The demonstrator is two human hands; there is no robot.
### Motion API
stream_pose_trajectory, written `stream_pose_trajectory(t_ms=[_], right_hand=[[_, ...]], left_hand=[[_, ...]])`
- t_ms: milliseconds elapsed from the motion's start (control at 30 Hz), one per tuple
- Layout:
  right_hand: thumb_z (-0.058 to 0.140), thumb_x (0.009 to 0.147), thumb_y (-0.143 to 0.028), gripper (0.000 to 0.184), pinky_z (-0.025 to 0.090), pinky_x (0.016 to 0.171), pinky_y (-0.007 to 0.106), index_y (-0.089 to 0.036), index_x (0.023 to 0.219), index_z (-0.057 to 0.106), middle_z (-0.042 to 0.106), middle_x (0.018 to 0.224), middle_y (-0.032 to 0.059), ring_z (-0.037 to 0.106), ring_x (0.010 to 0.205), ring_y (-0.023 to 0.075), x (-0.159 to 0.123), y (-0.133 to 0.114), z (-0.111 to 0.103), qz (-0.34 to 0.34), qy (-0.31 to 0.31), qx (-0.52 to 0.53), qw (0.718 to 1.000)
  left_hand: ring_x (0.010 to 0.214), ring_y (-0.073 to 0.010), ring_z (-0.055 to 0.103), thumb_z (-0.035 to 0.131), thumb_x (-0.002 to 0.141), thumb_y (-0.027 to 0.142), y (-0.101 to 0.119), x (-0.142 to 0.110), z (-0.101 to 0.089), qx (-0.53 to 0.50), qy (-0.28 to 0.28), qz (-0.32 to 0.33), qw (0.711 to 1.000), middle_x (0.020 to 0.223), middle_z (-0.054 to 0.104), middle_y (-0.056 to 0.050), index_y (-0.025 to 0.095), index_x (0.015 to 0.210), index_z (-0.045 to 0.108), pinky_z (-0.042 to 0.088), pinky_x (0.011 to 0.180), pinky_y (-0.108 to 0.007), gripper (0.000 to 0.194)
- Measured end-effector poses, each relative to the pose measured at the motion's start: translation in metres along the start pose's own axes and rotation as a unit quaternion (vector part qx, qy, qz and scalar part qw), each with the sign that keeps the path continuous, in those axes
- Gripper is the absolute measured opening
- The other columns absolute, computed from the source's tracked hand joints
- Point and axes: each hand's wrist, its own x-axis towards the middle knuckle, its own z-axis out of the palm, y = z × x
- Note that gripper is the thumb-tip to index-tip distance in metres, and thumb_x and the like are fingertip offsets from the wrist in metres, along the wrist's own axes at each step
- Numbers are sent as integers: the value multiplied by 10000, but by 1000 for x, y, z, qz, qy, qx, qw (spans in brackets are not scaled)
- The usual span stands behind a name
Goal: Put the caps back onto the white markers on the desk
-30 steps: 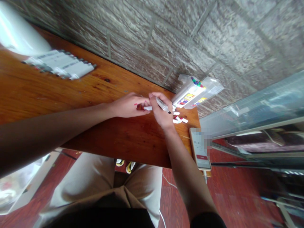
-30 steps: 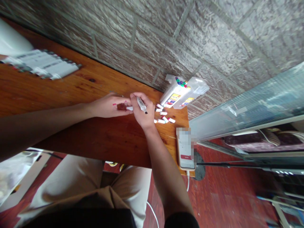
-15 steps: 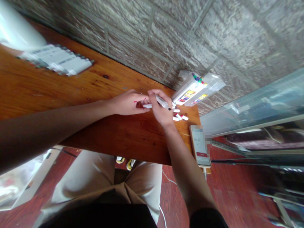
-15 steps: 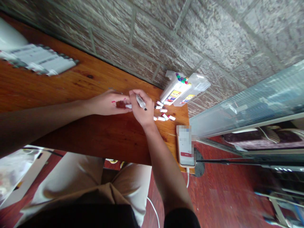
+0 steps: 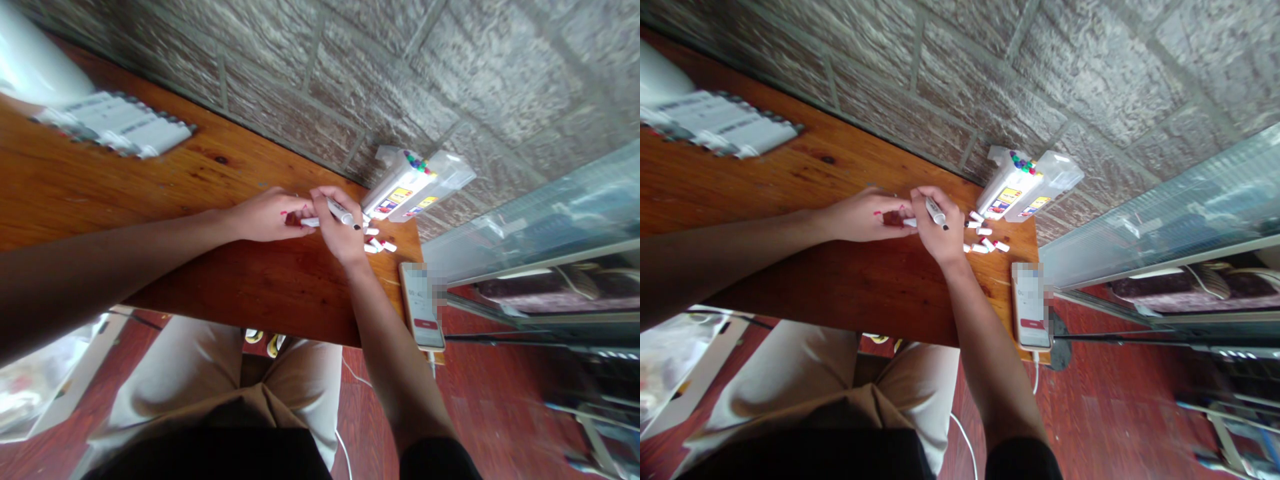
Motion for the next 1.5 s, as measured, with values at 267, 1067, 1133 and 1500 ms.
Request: stream_pose_trajectory(t_ms=[267, 1067, 1133, 1500], right_hand=[[612, 896, -427, 213, 525, 812, 279, -230, 880, 691, 714, 869, -12, 671, 832, 158, 0, -4, -1, -4, 2, 2, 1000], [567, 917, -494, 267, 537, 799, 297, -256, 912, 687, 698, 853, -10, 663, 828, 167, -3, -6, 0, -12, 8, -6, 1000], [570, 912, -508, 276, 543, 810, 297, -257, 910, 685, 702, 857, -11, 663, 832, 167, -3, -7, 0, -10, 11, -3, 1000], [560, 921, -514, 288, 554, 749, 286, -248, 938, 671, 684, 824, -10, 671, 775, 156, -4, -8, 2, -8, 32, 25, 999]], left_hand=[[620, -111, 565, 605, 856, 345, 2, 0, 0, -3, 4, -8, 1000, 705, 659, -1, 170, 743, 610, 398, 639, -222, 208], [640, -118, 596, 611, 864, 359, 0, 0, 1, -31, 3, -10, 999, 756, 700, -25, 161, 834, 653, 406, 628, -220, 205], [639, -118, 597, 611, 865, 356, -1, 0, 1, -33, -1, -15, 999, 757, 702, -29, 159, 828, 651, 407, 624, -220, 204], [757, -153, 659, 599, 862, 343, -2, 0, 5, -19, 35, -6, 999, 857, 739, -45, 152, 875, 665, 463, 708, -235, 202]])
